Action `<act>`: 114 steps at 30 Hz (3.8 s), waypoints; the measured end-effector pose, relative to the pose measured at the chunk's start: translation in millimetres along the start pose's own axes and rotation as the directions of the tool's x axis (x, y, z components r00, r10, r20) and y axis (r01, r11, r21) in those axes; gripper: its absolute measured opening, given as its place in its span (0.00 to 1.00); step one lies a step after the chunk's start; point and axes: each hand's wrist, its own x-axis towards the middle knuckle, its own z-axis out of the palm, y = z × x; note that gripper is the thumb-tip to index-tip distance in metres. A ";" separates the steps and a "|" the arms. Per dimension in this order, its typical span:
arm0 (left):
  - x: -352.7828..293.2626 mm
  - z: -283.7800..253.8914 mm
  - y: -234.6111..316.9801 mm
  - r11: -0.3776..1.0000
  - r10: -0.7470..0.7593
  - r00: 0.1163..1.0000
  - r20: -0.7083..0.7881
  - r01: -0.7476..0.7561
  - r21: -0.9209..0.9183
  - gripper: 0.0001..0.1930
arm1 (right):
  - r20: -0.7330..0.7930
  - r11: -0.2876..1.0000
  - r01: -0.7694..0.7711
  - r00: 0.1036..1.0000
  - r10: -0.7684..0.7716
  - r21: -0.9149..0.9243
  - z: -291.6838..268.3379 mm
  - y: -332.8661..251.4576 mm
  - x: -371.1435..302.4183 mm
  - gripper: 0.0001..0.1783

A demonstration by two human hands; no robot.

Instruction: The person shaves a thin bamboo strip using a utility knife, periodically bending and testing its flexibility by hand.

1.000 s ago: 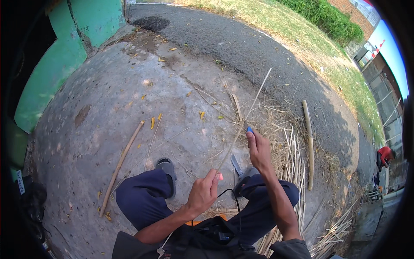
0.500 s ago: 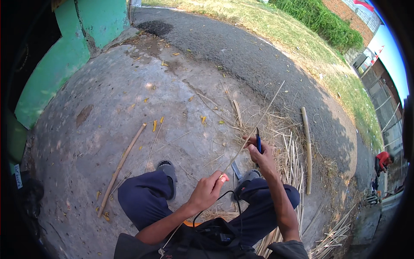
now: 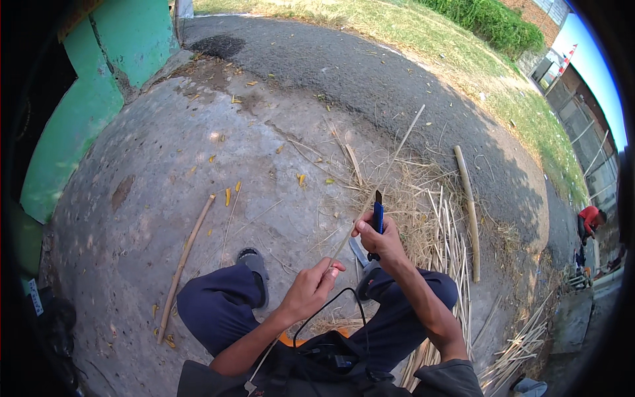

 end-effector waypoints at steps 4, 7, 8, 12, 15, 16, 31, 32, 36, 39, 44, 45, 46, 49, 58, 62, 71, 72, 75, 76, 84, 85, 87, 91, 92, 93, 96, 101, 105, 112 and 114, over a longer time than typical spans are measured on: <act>5.7 -0.5 5.8 0.998 -0.011 1.000 -0.011 0.011 -0.064 0.14 | 0.018 0.998 -0.057 0.998 0.057 0.040 5.5 -3.1 -1.5 0.12; 11.3 -0.2 -3.7 0.980 -0.045 0.999 -0.004 0.044 -0.192 0.14 | 0.048 0.997 -0.073 0.996 0.073 0.001 13.0 -3.8 -3.7 0.13; 12.4 -0.6 -7.2 0.959 -0.056 0.998 0.013 0.057 -0.278 0.14 | 0.057 0.997 -0.069 0.996 0.070 -0.024 16.3 -4.2 -3.9 0.14; 15.9 -0.7 -5.8 0.960 -0.033 0.995 -0.095 0.005 -0.282 0.13 | 0.037 0.999 -0.010 0.999 0.011 -0.041 16.4 -3.8 -0.6 0.18; 16.5 -4.6 -8.9 0.956 -0.053 0.995 -0.088 0.025 -0.294 0.13 | 0.015 0.984 0.123 0.992 -0.122 -0.126 8.0 11.2 1.0 0.21; 15.1 -5.6 -7.8 0.959 -0.050 0.995 -0.090 0.022 -0.281 0.13 | 0.019 0.984 0.121 0.993 -0.119 -0.127 8.2 14.1 0.5 0.21; 13.4 -6.6 -11.2 0.997 0.065 0.939 -0.338 -0.071 -0.007 0.11 | 0.370 0.309 0.440 0.892 -0.258 -0.843 32.9 11.0 10.1 0.17; 12.8 -7.5 -9.0 0.997 0.069 0.938 -0.341 -0.073 0.001 0.11 | 0.368 0.256 0.436 0.888 -0.276 -0.863 33.7 8.9 10.4 0.18; 11.9 -7.3 -4.6 0.995 0.088 0.927 -0.366 -0.096 -0.004 0.11 | 0.358 0.234 0.448 0.868 -0.344 -0.863 35.7 8.0 15.3 0.20; 8.8 -8.0 -2.5 0.996 0.089 0.934 -0.346 -0.089 0.016 0.11 | 0.246 0.213 0.355 0.878 -0.411 -0.911 26.0 0.2 27.2 0.22; 7.4 -10.6 -4.4 0.996 0.091 0.932 -0.351 -0.077 0.054 0.11 | 0.240 0.125 0.325 0.863 -0.445 -0.937 27.2 3.8 29.4 0.23; 8.1 -11.1 -3.8 0.995 0.096 0.931 -0.352 -0.082 0.055 0.11 | 0.239 0.104 0.322 0.851 -0.467 -0.941 27.8 1.8 30.2 0.23; 8.7 -11.6 -3.3 0.994 0.107 0.931 -0.349 -0.086 0.075 0.11 | 0.242 0.101 0.324 0.849 -0.471 -0.941 29.2 0.5 31.4 0.23; 11.4 -12.5 -0.5 0.990 0.115 0.929 -0.351 -0.079 0.114 0.10 | 0.231 0.144 0.342 0.836 -0.497 -0.928 28.9 -1.6 37.2 0.24; -9.8 -2.9 -2.8 0.986 0.154 0.949 -0.275 -0.164 -0.014 0.11 | -0.417 0.749 0.189 0.733 -0.538 -0.634 -75.4 -20.8 51.9 0.25; -10.4 -15.5 2.9 0.992 0.118 0.950 -0.289 -0.124 -0.003 0.11 | -0.321 0.871 0.191 0.877 -0.359 -0.453 -20.7 -30.0 10.4 0.23; 2.1 3.9 -9.4 0.972 0.216 0.930 -0.296 -0.177 0.151 0.08 | -0.065 0.880 0.213 0.962 -0.264 -0.426 -1.4 -25.6 8.4 0.15; 3.4 5.3 -10.6 0.973 0.212 0.935 -0.286 -0.174 0.153 0.08 | -0.029 0.851 0.242 0.957 -0.289 -0.465 -1.3 -21.0 9.6 0.14; 6.6 7.5 -13.7 0.973 0.206 0.936 -0.284 -0.166 0.158 0.08 | -0.075 0.877 0.230 0.955 -0.286 -0.423 -0.8 -12.4 10.6 0.13; 6.8 6.9 -12.7 0.979 0.164 0.953 -0.255 -0.125 0.161 0.08 | -0.070 0.868 0.247 0.950 -0.305 -0.431 -2.9 -11.4 12.2 0.13; 15.5 11.2 -5.1 0.978 0.196 0.949 -0.247 -0.171 0.117 0.08 | -0.246 0.789 0.214 0.875 -0.417 -0.577 -2.5 -18.4 8.9 0.12; 15.5 10.0 -0.1 0.982 0.180 0.951 -0.253 -0.158 0.102 0.09 | -0.251 0.721 0.237 0.829 -0.499 -0.651 -5.0 -20.4 7.4 0.12; 15.0 6.5 5.2 0.986 0.162 0.953 -0.257 -0.145 0.084 0.10 | -0.479 0.833 0.338 0.697 -0.534 -0.439 -30.4 -35.5 14.7 0.10; 6.6 -12.0 3.8 0.997 0.056 0.962 -0.269 -0.040 0.066 0.12 | -0.649 0.876 0.343 0.589 -0.482 -0.339 -79.6 -70.0 10.8 0.10; 6.0 -13.6 3.2 0.998 0.046 0.961 -0.273 -0.033 0.051 0.12 | -0.636 0.885 0.276 0.619 -0.461 -0.374 -81.6 -67.8 6.2 0.11; 5.9 -14.2 2.8 0.998 0.041 0.961 -0.272 -0.029 0.047 0.12 | -0.564 0.846 0.264 0.649 -0.511 -0.463 -78.7 -57.6 4.5 0.14; 2.5 -15.7 1.7 1.000 -0.012 0.976 -0.218 0.017 0.021 0.13 | -0.374 0.820 0.155 0.832 -0.409 -0.551 -42.8 -38.5 0.5 0.21; 7.1 -7.5 -1.3 0.998 0.057 0.977 -0.208 -0.051 0.032 0.13 | -0.161 0.879 0.089 0.970 -0.184 -0.468 -7.0 -31.8 1.5 0.16; 6.3 -6.3 -5.4 0.998 0.053 0.983 -0.178 -0.048 0.028 0.13 | -0.055 0.898 0.142 0.982 -0.181 -0.418 4.8 -15.1 6.9 0.17; 6.5 0.1 -11.5 0.997 0.079 0.992 -0.101 -0.076 0.028 0.13 | -0.060 0.915 0.135 0.984 -0.170 -0.381 1.0 2.2 8.3 0.14; 6.5 -1.5 -9.6 0.997 0.072 0.993 -0.096 -0.069 0.029 0.13 | -0.063 0.914 0.130 0.984 -0.166 -0.386 0.1 0.9 7.6 0.14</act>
